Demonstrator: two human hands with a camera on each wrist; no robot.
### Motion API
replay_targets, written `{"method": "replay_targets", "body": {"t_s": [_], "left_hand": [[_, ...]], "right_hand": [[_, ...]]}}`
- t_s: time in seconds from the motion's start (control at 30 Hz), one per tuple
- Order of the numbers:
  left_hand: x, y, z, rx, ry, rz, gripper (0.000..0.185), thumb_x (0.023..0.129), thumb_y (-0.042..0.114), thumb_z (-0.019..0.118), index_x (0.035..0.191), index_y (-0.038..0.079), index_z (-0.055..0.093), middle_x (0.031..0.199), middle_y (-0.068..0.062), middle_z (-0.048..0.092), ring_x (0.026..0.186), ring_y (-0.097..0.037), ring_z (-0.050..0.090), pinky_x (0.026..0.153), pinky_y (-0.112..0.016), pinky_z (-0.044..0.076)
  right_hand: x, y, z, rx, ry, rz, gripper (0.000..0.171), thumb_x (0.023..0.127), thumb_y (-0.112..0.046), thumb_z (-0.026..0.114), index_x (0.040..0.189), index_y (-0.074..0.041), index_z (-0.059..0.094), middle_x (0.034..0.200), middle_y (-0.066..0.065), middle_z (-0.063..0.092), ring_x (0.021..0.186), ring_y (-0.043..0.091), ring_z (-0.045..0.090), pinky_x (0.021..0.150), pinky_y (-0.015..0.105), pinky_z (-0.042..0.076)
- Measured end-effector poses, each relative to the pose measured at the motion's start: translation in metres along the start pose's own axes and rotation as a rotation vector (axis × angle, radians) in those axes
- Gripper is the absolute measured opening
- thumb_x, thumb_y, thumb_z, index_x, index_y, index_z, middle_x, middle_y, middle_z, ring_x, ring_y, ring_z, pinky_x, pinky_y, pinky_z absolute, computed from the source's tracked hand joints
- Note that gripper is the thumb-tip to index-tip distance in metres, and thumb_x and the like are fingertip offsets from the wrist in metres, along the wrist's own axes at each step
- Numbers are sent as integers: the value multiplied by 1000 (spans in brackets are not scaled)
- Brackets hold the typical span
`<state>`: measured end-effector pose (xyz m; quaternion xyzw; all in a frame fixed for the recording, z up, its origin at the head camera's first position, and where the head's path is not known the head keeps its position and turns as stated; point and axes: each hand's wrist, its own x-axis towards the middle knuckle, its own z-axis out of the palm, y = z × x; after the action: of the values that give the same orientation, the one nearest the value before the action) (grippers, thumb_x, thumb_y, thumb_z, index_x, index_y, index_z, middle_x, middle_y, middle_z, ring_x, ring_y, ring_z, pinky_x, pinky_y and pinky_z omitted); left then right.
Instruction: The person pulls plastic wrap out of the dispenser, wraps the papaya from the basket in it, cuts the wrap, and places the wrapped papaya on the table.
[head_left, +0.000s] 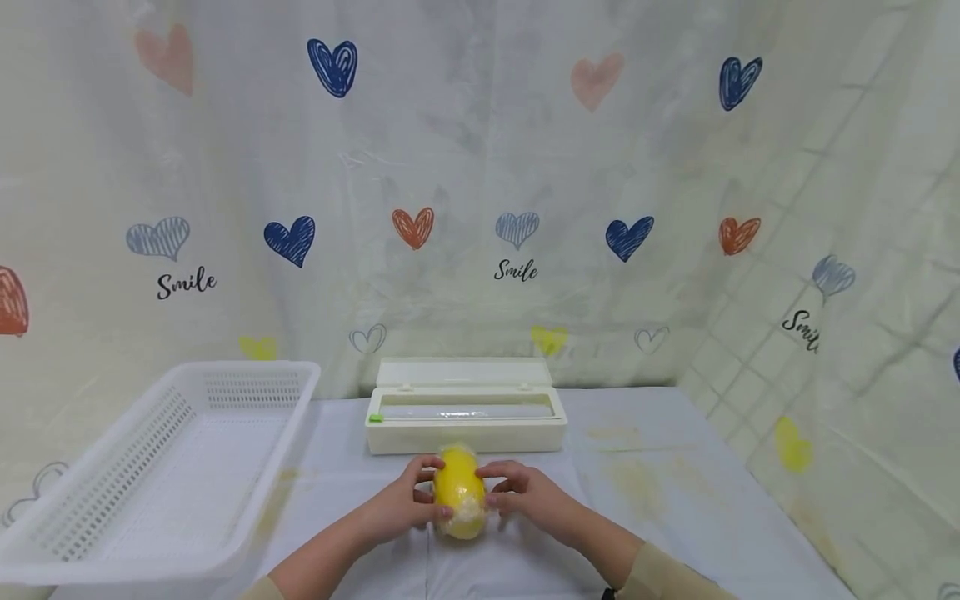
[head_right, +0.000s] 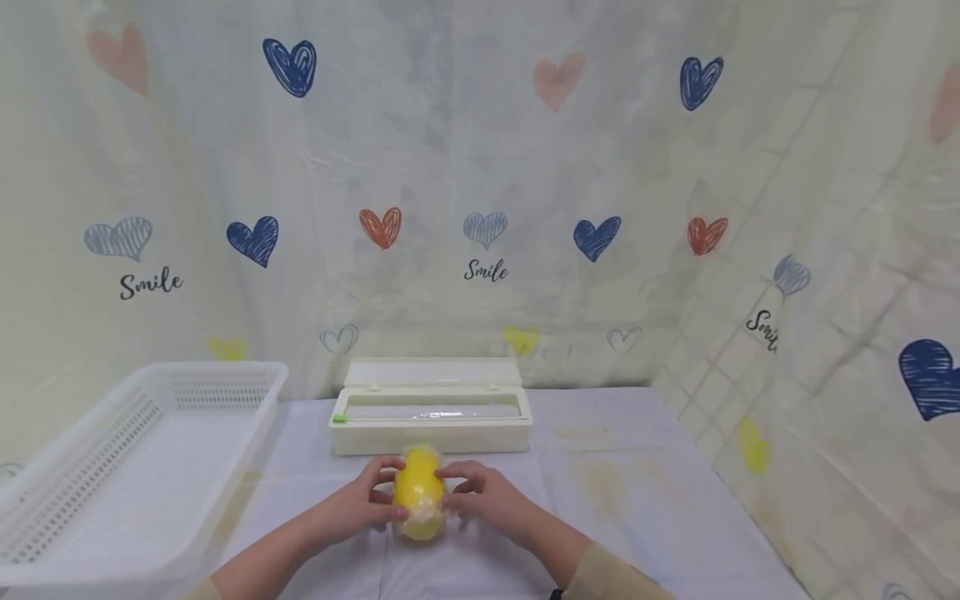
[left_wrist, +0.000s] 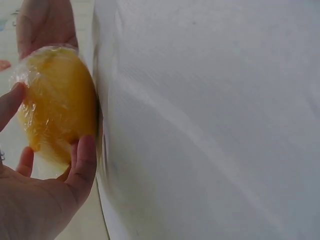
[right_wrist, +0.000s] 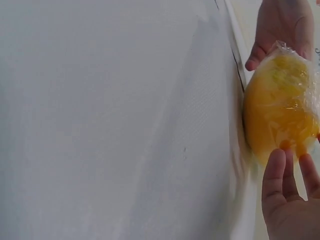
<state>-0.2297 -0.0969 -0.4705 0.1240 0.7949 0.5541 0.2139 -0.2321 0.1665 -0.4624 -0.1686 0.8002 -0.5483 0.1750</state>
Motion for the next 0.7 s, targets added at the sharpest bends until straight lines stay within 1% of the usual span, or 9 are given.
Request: {"method": "replay_targets", "body": {"t_s": [0.1,0.17,0.27,0.4,0.47,0.53,0.63,0.7], "left_hand": [[-1,0,1,-15,2,-4,77,81,34,83,139,19,35,150,-24,35,114,-30,59,78,-39,55],[-1,0,1,-21,4,-7,77,82,33,83,140,19,34,150,-25,35,114,-30,59,78,-39,56],[-2,2,1,-17,8,-19,78,82,32,82,140,18,33,150,-25,35,112,-28,59,77,-39,56],[-5,5,2,3,12,-36,81,82,33,83,141,16,31,150,-25,35,109,-26,60,79,-40,56],[-7,7,2,7,11,-39,81,82,33,83,142,16,31,150,-25,34,109,-26,60,82,-41,56],[-9,8,3,5,5,-34,81,82,33,82,142,15,30,151,-26,32,109,-27,60,84,-42,56],[-13,9,5,9,-6,-34,79,85,34,79,143,16,30,152,-28,29,110,-27,60,86,-43,55],[-16,9,6,14,-15,-33,76,87,37,77,143,16,30,152,-29,28,107,-26,60,85,-42,54]], "right_hand": [[1,4,0,9,-13,-25,38,90,-23,73,127,-21,66,137,6,53,103,23,60,84,33,53],[2,6,0,-10,-3,-47,38,89,-23,75,125,-24,67,136,4,53,101,22,60,82,30,53],[2,6,1,-30,0,-81,37,90,-23,74,126,-23,67,135,5,54,101,21,61,81,29,53],[-1,1,0,-2,-22,-63,35,94,-18,67,129,-17,66,140,9,52,105,23,59,81,35,56],[-4,-3,1,-15,-18,-37,35,95,-20,67,130,-17,64,140,9,51,106,23,58,82,37,56],[-6,-8,5,-51,1,-19,40,93,-26,70,131,-17,61,139,11,50,107,23,58,83,38,55],[-10,-15,13,-152,38,-5,56,87,-38,76,134,-17,56,138,11,48,107,23,56,84,39,52],[-12,-17,18,-225,65,2,66,82,-45,79,135,-17,53,138,11,47,109,24,54,85,41,51]]}}
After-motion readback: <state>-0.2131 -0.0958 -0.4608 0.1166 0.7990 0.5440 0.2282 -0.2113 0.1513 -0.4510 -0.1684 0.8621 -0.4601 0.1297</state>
